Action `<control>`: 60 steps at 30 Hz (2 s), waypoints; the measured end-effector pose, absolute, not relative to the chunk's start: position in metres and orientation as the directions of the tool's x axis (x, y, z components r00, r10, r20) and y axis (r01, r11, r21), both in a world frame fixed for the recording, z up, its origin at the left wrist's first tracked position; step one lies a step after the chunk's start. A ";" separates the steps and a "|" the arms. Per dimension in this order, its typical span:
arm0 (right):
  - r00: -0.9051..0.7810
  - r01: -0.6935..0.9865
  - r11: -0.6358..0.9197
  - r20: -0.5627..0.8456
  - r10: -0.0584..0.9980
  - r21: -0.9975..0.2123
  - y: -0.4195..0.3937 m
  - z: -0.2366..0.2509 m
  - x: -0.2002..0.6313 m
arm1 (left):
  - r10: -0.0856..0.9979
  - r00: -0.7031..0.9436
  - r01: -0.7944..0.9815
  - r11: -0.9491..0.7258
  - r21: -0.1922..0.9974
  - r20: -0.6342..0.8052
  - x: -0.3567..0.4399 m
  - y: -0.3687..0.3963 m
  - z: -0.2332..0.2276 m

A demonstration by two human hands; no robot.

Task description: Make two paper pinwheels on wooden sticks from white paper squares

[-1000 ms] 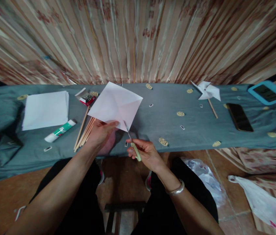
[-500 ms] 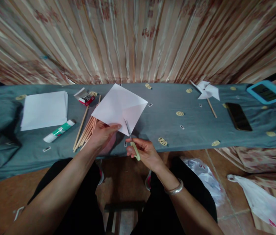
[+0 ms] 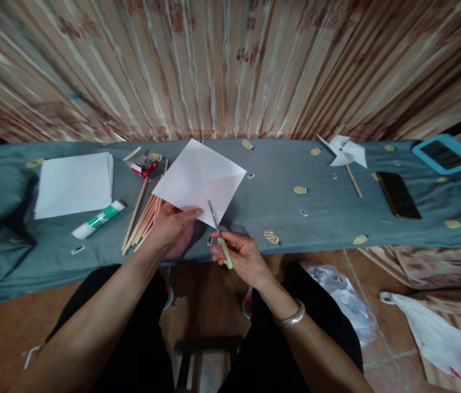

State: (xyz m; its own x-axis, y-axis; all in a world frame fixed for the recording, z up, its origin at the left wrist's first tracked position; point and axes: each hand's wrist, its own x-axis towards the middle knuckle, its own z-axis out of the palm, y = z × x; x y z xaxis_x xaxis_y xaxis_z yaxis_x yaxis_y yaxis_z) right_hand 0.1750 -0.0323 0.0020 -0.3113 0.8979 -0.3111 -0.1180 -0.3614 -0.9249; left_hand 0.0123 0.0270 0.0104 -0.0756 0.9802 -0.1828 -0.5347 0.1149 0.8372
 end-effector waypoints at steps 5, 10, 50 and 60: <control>-0.311 -0.126 -0.364 -0.311 0.898 -0.923 -0.032 0.001 0.175 | 0.986 -0.046 -0.568 0.104 0.816 -0.158 0.012 0.026 0.008; -0.294 -0.141 -0.387 -0.335 0.895 -0.911 -0.030 0.003 0.174 | 0.986 -0.002 -0.581 0.136 0.803 -0.168 0.014 0.023 0.004; -0.247 -0.086 -0.354 -0.325 0.913 -0.931 -0.029 0.007 0.171 | 0.983 0.056 -0.517 0.176 0.837 -0.173 0.018 0.018 -0.003; -0.232 -0.097 -0.362 -0.333 0.914 -0.927 -0.028 0.010 0.171 | 0.985 0.055 -0.518 0.168 0.839 -0.163 0.018 0.018 -0.003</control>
State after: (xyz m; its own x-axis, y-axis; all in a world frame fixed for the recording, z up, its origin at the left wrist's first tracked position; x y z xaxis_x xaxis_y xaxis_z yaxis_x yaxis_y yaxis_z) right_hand 0.1712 -0.0276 0.0104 -0.2318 0.9141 -0.3327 -0.0973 -0.3621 -0.9271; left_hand 0.0183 0.0180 -0.0034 0.0550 0.9851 -0.1631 -0.5181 0.1678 0.8387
